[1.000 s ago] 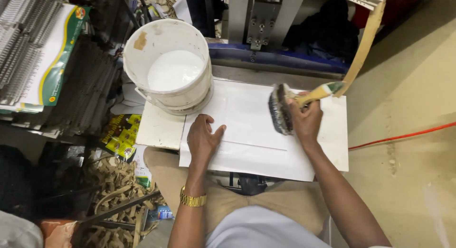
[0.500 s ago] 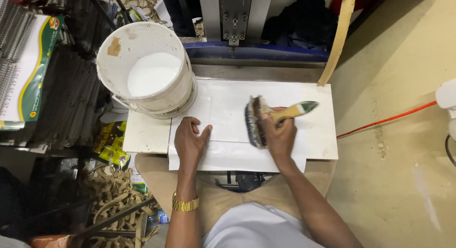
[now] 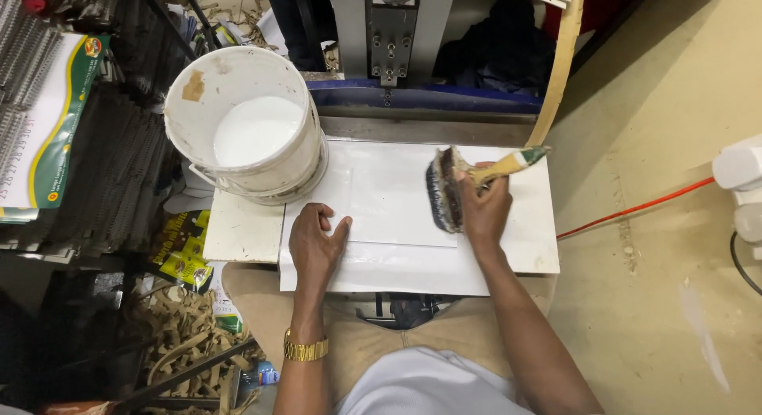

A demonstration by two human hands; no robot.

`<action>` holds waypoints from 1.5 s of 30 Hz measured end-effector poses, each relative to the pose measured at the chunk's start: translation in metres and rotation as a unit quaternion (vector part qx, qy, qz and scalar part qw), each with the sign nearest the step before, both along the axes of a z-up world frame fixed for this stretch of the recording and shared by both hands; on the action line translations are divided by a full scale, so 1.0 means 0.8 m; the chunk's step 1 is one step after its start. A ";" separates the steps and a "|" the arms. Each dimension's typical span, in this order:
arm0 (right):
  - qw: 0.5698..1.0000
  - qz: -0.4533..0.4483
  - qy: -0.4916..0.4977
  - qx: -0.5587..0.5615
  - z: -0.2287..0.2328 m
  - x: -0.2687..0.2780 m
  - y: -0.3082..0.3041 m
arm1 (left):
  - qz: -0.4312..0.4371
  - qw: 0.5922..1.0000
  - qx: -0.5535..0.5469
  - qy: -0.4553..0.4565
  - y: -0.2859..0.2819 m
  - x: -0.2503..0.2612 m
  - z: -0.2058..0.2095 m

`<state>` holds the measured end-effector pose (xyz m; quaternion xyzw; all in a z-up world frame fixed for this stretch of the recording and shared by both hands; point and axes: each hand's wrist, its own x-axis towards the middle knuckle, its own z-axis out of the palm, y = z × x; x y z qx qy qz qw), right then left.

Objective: The person applies a white adhesive to a sheet of paper using a brush dipped in a bucket. They spread the adhesive evenly across the surface and then place the treated paper onto a stack of other papers.

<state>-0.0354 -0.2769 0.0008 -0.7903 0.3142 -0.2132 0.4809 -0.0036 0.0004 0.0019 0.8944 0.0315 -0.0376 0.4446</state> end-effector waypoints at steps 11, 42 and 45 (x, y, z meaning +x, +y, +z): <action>0.948 0.254 -0.154 -0.114 0.114 0.063 -0.045 | 0.029 0.980 0.024 -0.195 -0.004 -0.011 -0.035; 0.954 0.191 0.212 -0.091 0.021 -0.053 -0.027 | 0.022 0.970 0.051 -0.235 -0.008 -0.015 -0.036; 0.948 0.209 0.220 -0.097 0.022 -0.050 -0.022 | 0.021 0.967 0.052 -0.248 -0.008 -0.013 -0.036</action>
